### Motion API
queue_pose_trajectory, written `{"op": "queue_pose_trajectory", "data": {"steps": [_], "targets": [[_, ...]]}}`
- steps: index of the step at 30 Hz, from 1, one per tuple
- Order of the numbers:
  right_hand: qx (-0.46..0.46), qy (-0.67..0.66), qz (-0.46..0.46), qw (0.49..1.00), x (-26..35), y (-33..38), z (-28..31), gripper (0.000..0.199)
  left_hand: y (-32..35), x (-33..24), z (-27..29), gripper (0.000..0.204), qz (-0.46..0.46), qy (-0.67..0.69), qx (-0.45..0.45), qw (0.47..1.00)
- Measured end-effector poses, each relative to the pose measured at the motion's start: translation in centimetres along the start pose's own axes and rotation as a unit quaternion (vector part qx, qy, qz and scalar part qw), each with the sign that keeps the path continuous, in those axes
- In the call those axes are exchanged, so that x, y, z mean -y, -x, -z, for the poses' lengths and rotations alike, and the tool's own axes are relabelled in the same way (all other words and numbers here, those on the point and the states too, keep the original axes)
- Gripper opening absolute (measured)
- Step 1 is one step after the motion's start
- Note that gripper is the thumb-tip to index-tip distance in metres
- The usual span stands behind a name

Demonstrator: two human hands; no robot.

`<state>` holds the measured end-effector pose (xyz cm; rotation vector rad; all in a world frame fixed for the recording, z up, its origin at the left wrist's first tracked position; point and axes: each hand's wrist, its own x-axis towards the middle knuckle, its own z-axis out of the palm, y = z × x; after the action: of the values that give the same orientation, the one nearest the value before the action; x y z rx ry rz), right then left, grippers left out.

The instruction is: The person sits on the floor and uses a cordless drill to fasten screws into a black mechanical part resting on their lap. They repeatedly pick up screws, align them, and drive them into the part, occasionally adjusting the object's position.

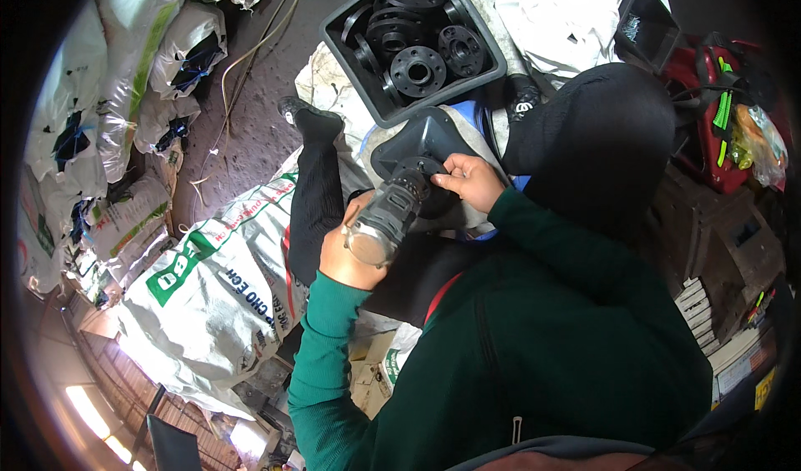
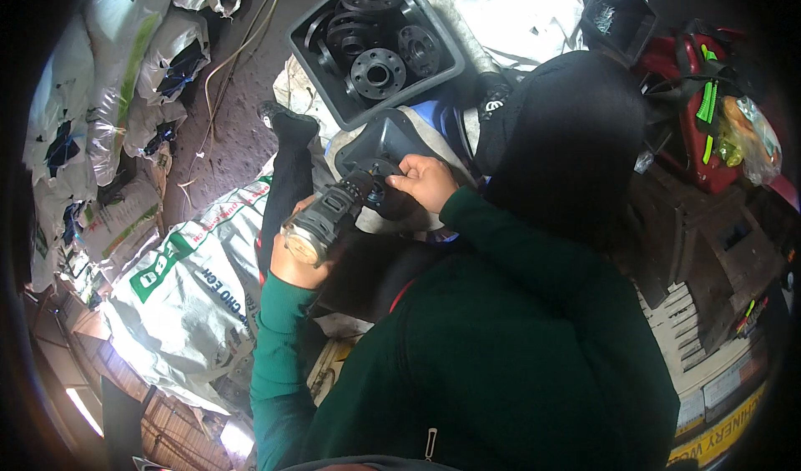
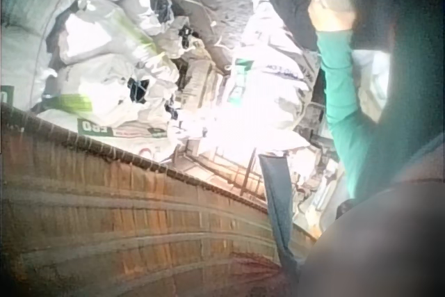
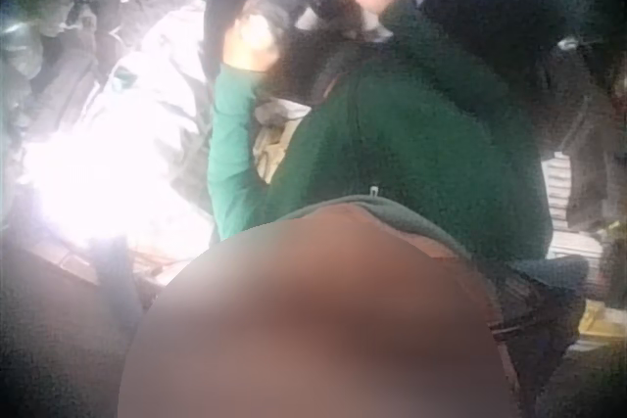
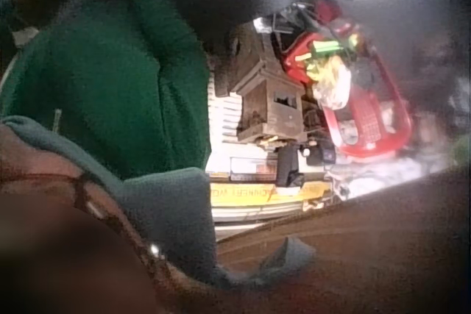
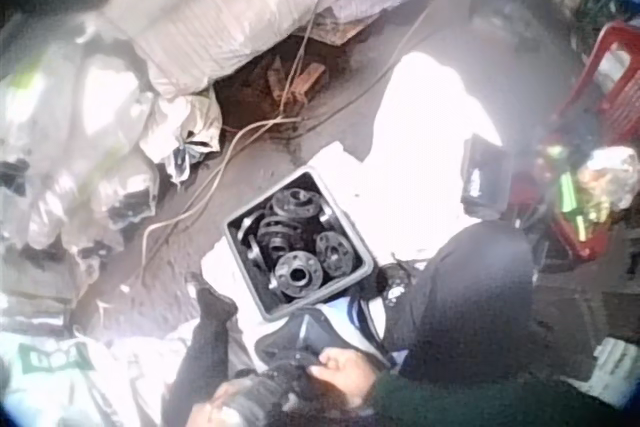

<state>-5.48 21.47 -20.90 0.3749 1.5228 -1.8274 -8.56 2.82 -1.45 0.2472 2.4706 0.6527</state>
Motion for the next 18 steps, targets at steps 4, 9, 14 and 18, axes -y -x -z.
{"op": "queue_pose_trajectory", "data": {"steps": [4, 9, 14, 18], "targets": [[0.003, 0.030, -0.012, 0.999, 0.7, 0.0, 0.2, 0.023, 1.1, 0.0, -1.1, 0.050, 0.054, 0.072, -0.041, 0.995], [-0.033, 0.133, 0.029, 0.990, 0.1, 0.0, 0.3, 0.029, 3.6, -2.0, -1.5, 0.042, -0.025, 0.069, -0.118, 0.990], [0.021, -0.128, -0.067, 0.989, 0.5, 0.4, 1.3, 0.038, 8.1, -3.1, -0.4, 0.041, 0.077, 0.168, -0.100, 0.978], [0.101, -0.360, -0.039, 0.927, 1.4, 3.0, 3.7, 0.040, 10.4, -3.2, -3.3, 0.052, -0.038, 0.052, -0.121, 0.991]]}}
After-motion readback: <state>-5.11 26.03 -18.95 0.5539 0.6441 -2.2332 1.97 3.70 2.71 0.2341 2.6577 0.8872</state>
